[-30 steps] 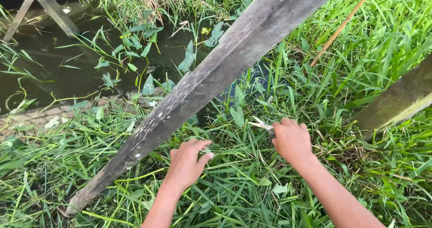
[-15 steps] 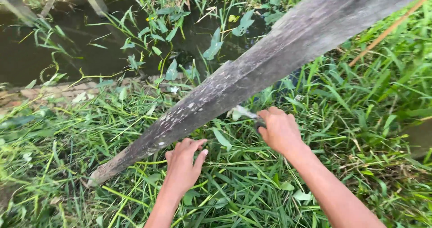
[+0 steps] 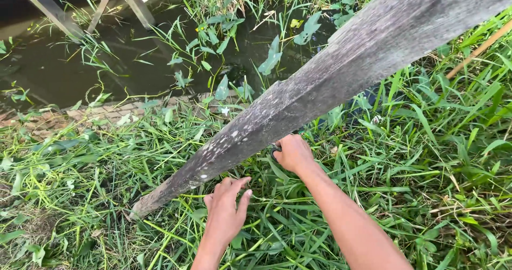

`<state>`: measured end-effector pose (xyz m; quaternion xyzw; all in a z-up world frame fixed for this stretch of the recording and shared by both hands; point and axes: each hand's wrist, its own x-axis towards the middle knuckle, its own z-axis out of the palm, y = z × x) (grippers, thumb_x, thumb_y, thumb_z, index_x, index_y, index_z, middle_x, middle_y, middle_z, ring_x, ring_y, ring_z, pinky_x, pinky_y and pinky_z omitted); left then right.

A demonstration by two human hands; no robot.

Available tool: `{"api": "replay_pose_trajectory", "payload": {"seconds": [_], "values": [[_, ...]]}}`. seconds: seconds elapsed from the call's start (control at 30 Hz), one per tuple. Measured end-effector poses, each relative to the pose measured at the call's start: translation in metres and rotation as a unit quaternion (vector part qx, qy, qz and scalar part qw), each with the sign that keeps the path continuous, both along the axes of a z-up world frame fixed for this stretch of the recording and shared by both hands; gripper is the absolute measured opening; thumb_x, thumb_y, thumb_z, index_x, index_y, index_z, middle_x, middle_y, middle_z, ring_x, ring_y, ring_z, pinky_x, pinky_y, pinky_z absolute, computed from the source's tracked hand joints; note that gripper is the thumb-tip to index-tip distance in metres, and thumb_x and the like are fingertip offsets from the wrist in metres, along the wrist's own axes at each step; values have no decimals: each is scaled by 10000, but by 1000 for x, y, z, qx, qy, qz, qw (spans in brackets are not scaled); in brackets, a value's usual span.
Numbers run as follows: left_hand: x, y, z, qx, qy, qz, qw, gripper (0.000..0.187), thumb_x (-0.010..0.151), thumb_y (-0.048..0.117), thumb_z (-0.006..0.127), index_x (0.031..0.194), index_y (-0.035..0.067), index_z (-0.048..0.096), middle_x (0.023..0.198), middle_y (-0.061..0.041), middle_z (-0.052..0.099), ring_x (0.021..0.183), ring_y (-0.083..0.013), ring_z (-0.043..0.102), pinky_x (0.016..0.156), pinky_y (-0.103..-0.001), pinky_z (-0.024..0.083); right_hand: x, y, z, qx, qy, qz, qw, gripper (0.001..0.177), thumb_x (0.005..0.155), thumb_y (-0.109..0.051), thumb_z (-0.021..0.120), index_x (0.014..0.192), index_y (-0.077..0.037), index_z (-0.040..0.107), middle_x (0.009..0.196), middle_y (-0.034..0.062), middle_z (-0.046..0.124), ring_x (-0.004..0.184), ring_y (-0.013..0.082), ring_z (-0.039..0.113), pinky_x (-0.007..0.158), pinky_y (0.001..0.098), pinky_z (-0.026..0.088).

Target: Harvesting water spinach plants near a canal using a pair of scissors.

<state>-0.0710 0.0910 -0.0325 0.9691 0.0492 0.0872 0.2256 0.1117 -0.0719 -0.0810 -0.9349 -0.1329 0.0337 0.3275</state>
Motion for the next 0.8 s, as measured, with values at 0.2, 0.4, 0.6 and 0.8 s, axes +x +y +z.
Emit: {"api": "replay_pose_trajectory", "payload": {"seconds": [0.2,0.4,0.6,0.8], "values": [[2,1,-2,6,16,-6,1000,379,947,262,622,1312,176,676,1007,17,623,939,-152,554,819,-350,319,-23,-40,23,-72,-28,29,997,323,819,-183,735,1135,-118,736,1067,109,734,969,312,709,913,471,551],[-3,1,0,-8,-5,-19,1000,373,943,251,622,1303,166,672,1045,8,620,957,-162,558,816,-347,323,-29,-8,35,-220,4,79,972,324,854,-309,772,1142,-167,733,987,62,729,935,224,690,895,431,538],[-7,-4,-4,-11,1,-16,1000,381,956,269,606,1322,180,662,1016,13,613,917,-154,546,809,-338,323,-30,8,-19,-218,-182,76,956,64,817,-119,748,847,-62,751,801,105,732,640,247,725,672,392,602],[-7,-1,-1,-12,23,-9,1000,423,966,272,600,1380,186,622,1023,17,628,935,-143,553,826,-333,339,-69,-48,21,-180,-85,66,978,360,809,-176,779,1153,-111,697,1040,83,654,982,277,657,940,467,516]]}}
